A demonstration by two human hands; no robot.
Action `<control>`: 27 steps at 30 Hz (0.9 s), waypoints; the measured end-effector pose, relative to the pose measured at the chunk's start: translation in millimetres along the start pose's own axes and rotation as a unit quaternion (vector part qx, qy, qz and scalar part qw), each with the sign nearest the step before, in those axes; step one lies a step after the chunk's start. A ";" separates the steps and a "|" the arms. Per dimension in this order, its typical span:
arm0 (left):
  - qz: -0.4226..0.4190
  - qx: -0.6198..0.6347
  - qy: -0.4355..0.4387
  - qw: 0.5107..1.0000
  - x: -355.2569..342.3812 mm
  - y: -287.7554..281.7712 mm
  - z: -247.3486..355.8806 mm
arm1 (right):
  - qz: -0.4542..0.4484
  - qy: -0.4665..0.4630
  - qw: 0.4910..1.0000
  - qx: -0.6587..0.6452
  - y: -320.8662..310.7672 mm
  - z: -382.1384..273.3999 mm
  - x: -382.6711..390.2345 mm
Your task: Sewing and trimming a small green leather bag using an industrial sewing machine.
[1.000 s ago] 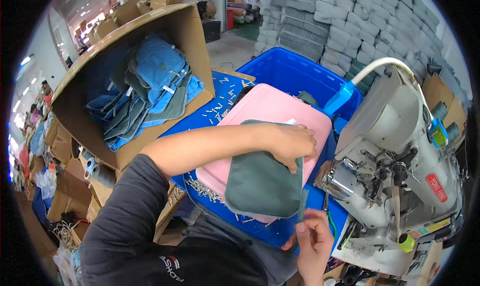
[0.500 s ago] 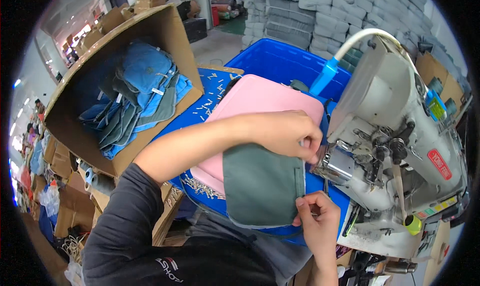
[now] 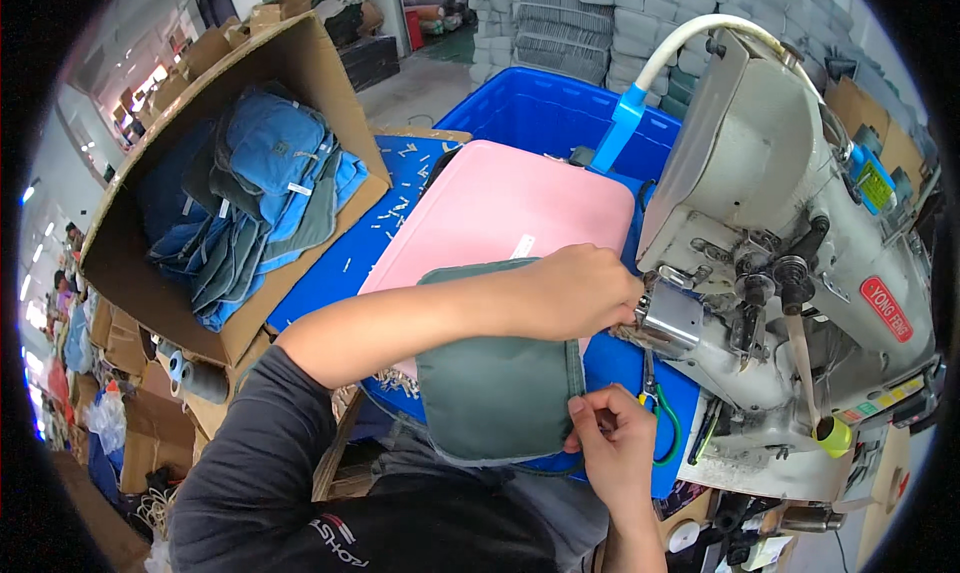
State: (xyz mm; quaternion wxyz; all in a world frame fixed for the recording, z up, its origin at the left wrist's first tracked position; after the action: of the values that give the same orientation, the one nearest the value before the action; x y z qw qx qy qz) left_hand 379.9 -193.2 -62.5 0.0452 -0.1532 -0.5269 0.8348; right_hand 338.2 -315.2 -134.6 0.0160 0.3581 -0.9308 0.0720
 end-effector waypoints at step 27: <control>0.089 -0.030 0.163 0.982 25.8 -38.7 13.8 | 0.006 -0.020 0.999 -0.038 -2.6 -12.4 -0.6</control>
State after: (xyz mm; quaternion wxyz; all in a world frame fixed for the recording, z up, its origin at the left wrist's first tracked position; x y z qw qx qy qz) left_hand 347.9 -181.9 -27.8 0.0520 -0.3348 -0.5212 0.7833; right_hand 340.1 -314.9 -122.0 0.0107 0.3534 -0.9349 0.0295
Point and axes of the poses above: each hand's wrist, its own x-axis away from the middle knuckle, its own y-axis out of the palm, z = x × y, the point moved 9 cm from there along -x, towards the middle knuckle, and after that the axes turned 2 degrees about -x, right-handed, at the moved point
